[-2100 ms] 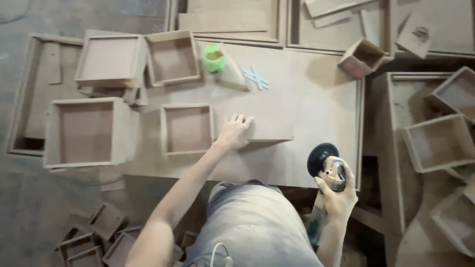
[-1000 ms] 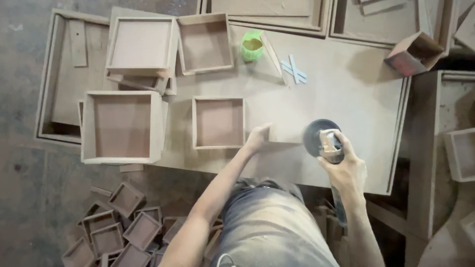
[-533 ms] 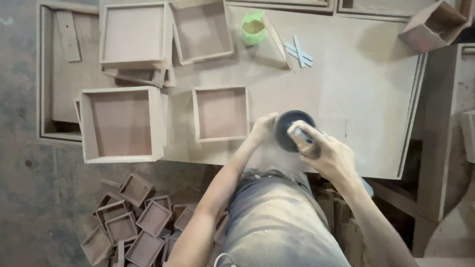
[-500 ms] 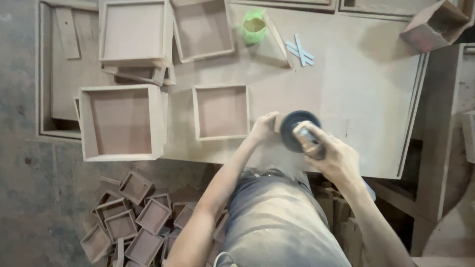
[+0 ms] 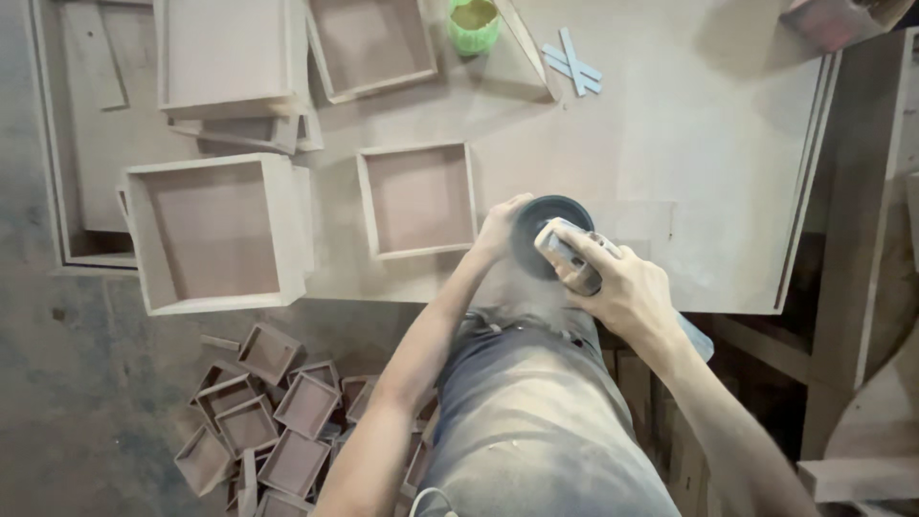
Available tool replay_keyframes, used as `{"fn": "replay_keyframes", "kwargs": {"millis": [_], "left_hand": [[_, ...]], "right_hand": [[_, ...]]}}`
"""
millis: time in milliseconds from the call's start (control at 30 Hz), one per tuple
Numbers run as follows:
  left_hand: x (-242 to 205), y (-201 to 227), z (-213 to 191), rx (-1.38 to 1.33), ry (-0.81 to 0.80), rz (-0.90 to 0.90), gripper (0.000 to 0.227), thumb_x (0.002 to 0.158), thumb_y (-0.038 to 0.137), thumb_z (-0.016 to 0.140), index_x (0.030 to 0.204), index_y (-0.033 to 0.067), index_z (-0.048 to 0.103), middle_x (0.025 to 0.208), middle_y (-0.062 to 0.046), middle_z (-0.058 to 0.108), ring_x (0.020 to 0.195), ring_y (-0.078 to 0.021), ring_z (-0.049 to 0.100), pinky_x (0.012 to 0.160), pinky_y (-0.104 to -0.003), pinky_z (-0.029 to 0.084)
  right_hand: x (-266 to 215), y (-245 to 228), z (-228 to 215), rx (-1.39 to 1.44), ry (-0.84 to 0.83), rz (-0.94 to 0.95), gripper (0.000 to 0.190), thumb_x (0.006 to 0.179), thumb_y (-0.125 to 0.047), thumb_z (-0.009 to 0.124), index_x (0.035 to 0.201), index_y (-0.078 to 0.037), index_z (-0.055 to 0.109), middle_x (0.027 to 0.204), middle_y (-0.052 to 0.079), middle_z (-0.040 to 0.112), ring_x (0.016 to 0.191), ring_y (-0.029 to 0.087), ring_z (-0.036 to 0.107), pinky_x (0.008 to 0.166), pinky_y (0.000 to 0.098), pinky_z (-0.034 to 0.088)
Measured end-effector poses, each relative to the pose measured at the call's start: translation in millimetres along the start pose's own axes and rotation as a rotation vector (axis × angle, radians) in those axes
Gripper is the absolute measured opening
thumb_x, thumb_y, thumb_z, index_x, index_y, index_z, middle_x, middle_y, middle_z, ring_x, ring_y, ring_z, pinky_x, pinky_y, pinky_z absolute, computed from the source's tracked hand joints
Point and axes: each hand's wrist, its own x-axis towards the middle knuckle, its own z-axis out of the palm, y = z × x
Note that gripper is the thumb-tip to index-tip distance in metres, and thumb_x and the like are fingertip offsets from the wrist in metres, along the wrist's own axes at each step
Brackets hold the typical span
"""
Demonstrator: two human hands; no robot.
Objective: The person uses a handheld rotary sander to smooth the surfaces and edges of small wooden boxes. They handle each box one at a time, rotating it to sand different sides, then place it aside and pick up another.
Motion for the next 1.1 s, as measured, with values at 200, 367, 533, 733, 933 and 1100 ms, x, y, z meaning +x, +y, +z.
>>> {"fn": "replay_keyframes", "kwargs": {"millis": [200, 367, 533, 733, 933, 1100], "left_hand": [[-0.4, 3.7, 1.4, 0.092, 0.020, -0.024, 0.044, 0.070, 0.003, 0.076, 0.112, 0.0040, 0.063, 0.106, -0.020, 0.068, 0.094, -0.0410, 0.067, 0.079, -0.041, 0.055], [0.0, 5.5, -1.9, 0.095, 0.005, 0.006, 0.038, 0.088, -0.002, 0.068, 0.124, 0.0090, 0.064, 0.121, -0.015, 0.071, 0.114, -0.0391, 0.068, 0.092, -0.040, 0.057], [-0.4, 4.6, 2.6, 0.127, 0.022, 0.012, 0.052, 0.068, 0.003, 0.080, 0.117, 0.0016, 0.061, 0.112, -0.019, 0.069, 0.101, -0.0402, 0.068, 0.083, -0.042, 0.055], [-5.8, -3.3, -0.9, -0.011, 0.008, 0.034, 0.042, 0.088, 0.000, 0.069, 0.129, 0.0032, 0.064, 0.119, -0.018, 0.071, 0.104, -0.0347, 0.072, 0.091, -0.039, 0.057], [-0.1, -14.9, 4.9, 0.168, 0.033, 0.009, 0.044, 0.081, -0.002, 0.069, 0.124, 0.0030, 0.064, 0.109, -0.019, 0.071, 0.091, -0.0336, 0.070, 0.080, -0.038, 0.057], [-5.7, -17.1, 5.2, 0.134, 0.023, 0.051, 0.031, 0.084, -0.003, 0.073, 0.112, 0.0040, 0.064, 0.103, -0.018, 0.070, 0.090, -0.0315, 0.071, 0.078, -0.037, 0.058]], "right_hand": [[-25.7, 20.7, -6.9, -0.020, 0.103, -0.004, 0.084, 0.065, -0.028, 0.088, 0.143, -0.030, 0.057, 0.124, 0.014, 0.071, 0.102, 0.034, 0.071, 0.080, 0.0434, 0.059], [-37.4, 31.5, -18.8, 0.148, 0.290, 0.332, 0.078, 0.076, -0.020, 0.084, 0.148, -0.029, 0.057, 0.120, 0.015, 0.074, 0.103, 0.029, 0.074, 0.091, 0.0394, 0.058], [-29.2, 19.9, -19.9, 0.211, 0.237, 0.364, 0.078, 0.076, -0.018, 0.083, 0.148, -0.032, 0.056, 0.114, 0.015, 0.074, 0.100, 0.030, 0.074, 0.088, 0.0412, 0.058], [4.5, -2.3, 0.2, 0.045, 0.099, 0.063, 0.079, 0.071, -0.025, 0.084, 0.143, -0.036, 0.055, 0.114, 0.013, 0.074, 0.093, 0.037, 0.071, 0.077, 0.0469, 0.058], [3.0, 22.6, -15.9, 0.094, 0.142, 0.112, 0.082, 0.071, -0.024, 0.084, 0.146, -0.036, 0.054, 0.114, 0.011, 0.074, 0.096, 0.034, 0.072, 0.081, 0.0457, 0.058], [-24.3, 43.9, -23.1, 0.136, 0.405, 0.267, 0.082, 0.072, -0.025, 0.085, 0.147, -0.029, 0.053, 0.123, 0.014, 0.073, 0.101, 0.036, 0.072, 0.085, 0.0447, 0.058]]}}
